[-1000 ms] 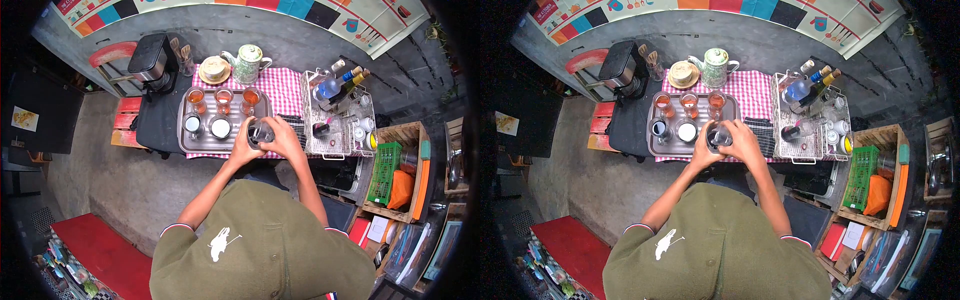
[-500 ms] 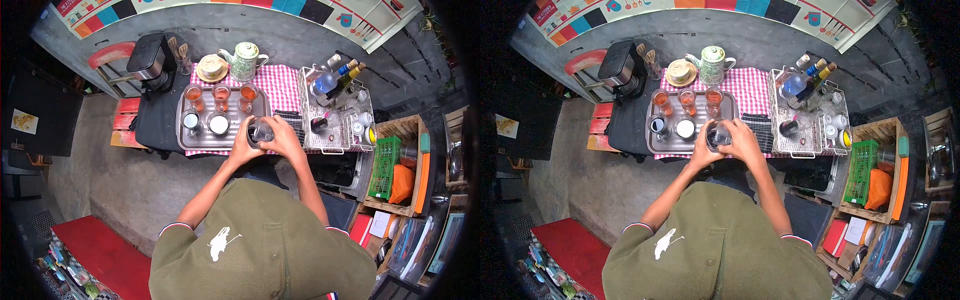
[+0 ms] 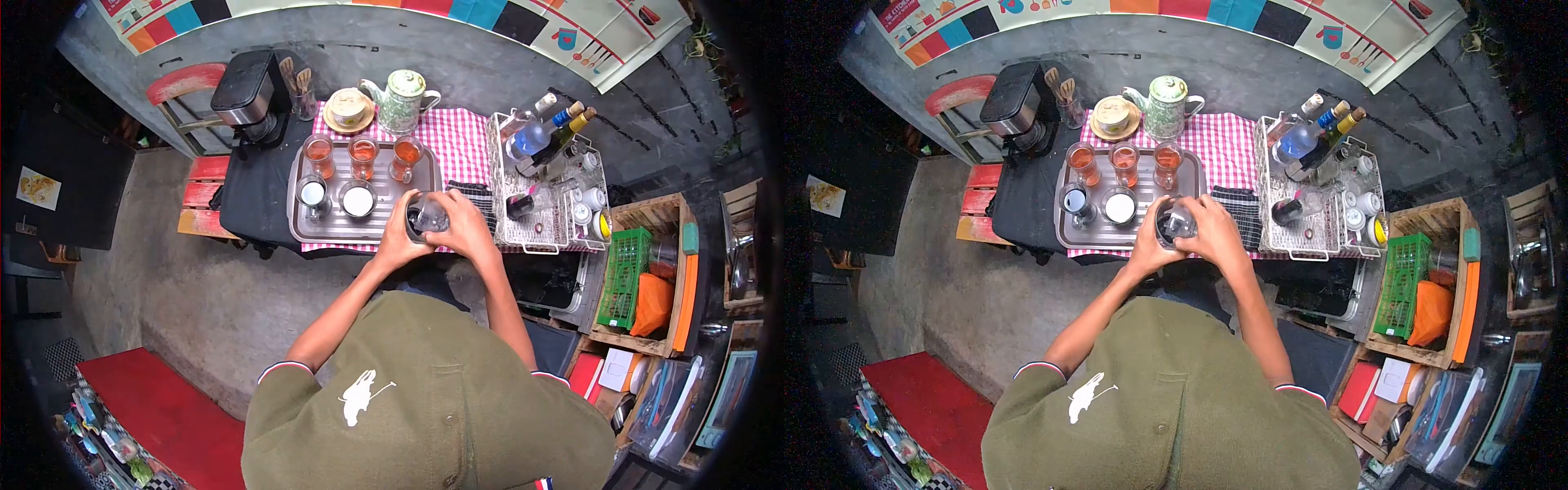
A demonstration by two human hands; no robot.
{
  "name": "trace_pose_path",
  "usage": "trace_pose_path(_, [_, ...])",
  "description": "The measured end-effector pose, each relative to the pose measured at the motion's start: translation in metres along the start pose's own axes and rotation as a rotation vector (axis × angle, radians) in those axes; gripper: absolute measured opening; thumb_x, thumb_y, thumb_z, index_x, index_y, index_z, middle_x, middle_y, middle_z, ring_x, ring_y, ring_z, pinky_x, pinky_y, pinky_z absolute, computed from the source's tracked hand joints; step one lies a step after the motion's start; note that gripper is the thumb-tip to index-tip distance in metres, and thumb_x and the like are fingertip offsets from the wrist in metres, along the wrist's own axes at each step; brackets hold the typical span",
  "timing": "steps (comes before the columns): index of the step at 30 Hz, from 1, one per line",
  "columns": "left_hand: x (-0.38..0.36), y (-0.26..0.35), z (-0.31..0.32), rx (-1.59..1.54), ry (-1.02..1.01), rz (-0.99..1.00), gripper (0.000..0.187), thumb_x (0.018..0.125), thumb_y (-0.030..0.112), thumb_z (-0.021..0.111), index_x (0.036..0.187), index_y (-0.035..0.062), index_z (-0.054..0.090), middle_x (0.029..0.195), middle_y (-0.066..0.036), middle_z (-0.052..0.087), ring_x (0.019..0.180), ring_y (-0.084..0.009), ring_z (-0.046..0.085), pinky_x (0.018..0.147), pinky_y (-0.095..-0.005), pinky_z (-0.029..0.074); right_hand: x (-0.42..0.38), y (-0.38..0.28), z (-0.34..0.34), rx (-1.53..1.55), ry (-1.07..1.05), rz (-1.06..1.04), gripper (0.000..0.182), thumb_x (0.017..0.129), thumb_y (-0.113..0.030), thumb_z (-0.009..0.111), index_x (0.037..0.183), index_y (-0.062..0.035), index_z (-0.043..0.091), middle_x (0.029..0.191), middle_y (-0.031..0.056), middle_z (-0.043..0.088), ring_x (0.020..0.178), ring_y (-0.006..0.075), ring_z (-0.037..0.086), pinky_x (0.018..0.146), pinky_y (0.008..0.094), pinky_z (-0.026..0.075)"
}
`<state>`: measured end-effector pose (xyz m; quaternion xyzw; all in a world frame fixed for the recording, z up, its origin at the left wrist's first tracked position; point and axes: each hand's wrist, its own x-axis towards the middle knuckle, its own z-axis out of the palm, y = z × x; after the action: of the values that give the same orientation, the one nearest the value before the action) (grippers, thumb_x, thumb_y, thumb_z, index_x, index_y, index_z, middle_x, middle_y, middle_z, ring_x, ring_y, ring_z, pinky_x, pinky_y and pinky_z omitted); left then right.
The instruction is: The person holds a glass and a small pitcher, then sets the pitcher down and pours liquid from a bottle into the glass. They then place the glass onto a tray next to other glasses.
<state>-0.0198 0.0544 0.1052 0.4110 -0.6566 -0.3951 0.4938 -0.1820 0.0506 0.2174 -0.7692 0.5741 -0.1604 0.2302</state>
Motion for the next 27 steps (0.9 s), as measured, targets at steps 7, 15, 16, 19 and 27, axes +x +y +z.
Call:
trace_pose_path(7, [0.0,0.002,0.0,0.001,-0.009,0.004,0.108,0.054,0.02,0.09,0.144,-0.0026,0.035,0.137,-0.02,0.053,0.129,-0.0315,0.053,0.11,-0.0425,0.042,-0.004,-0.002,-0.001,-0.032,-0.002,0.017,0.07,0.06,-0.024,0.082,0.124,-0.0134,0.059,0.103,0.0148,0.058,0.099,0.0373,0.063,0.086,0.047,0.053])
trace_pose_path(15, [0.001,0.002,0.0,0.01,-0.012,0.017,0.108,0.055,0.021,0.089,0.145,-0.0033,0.035,0.136,-0.02,0.053,0.129,-0.0315,0.054,0.109,-0.0424,0.043,-0.002,-0.006,-0.003,-0.063,-0.008,0.045,0.069,0.059,-0.025,0.083,0.123,-0.0139,0.061,0.102,0.0143,0.058,0.099,0.037,0.063,0.085,0.0475,0.054])
trace_pose_path(16, [0.001,0.003,-0.001,0.011,-0.013,0.019,0.108,0.055,0.021,0.089,0.145,-0.0033,0.035,0.136,-0.02,0.053,0.129,-0.0314,0.054,0.109,-0.0423,0.043,-0.002,-0.007,-0.003,-0.065,-0.017,0.053,0.069,0.059,-0.025,0.083,0.123,-0.0139,0.061,0.102,0.0144,0.058,0.099,0.0371,0.063,0.085,0.0476,0.054])
trace_pose_path(19, [0.002,0.003,-0.001,0.007,-0.015,0.026,0.108,0.055,0.021,0.09,0.145,-0.0032,0.035,0.136,-0.02,0.053,0.129,-0.0312,0.054,0.109,-0.0421,0.043,0.0,-0.01,-0.007,-0.072,-0.032,0.062,0.068,0.059,-0.025,0.083,0.122,-0.0135,0.062,0.102,0.0145,0.059,0.1,0.0371,0.063,0.085,0.0477,0.054])
trace_pose_path(27, [0.005,0.003,0.0,0.001,-0.018,0.027,0.108,0.055,0.02,0.089,0.145,-0.0031,0.035,0.137,-0.02,0.053,0.13,-0.0305,0.053,0.11,-0.0417,0.041,0.001,-0.006,-0.005,-0.106,-0.014,0.042,0.068,0.059,-0.026,0.082,0.123,-0.0128,0.062,0.102,0.0148,0.059,0.099,0.0371,0.063,0.085,0.0473,0.054])
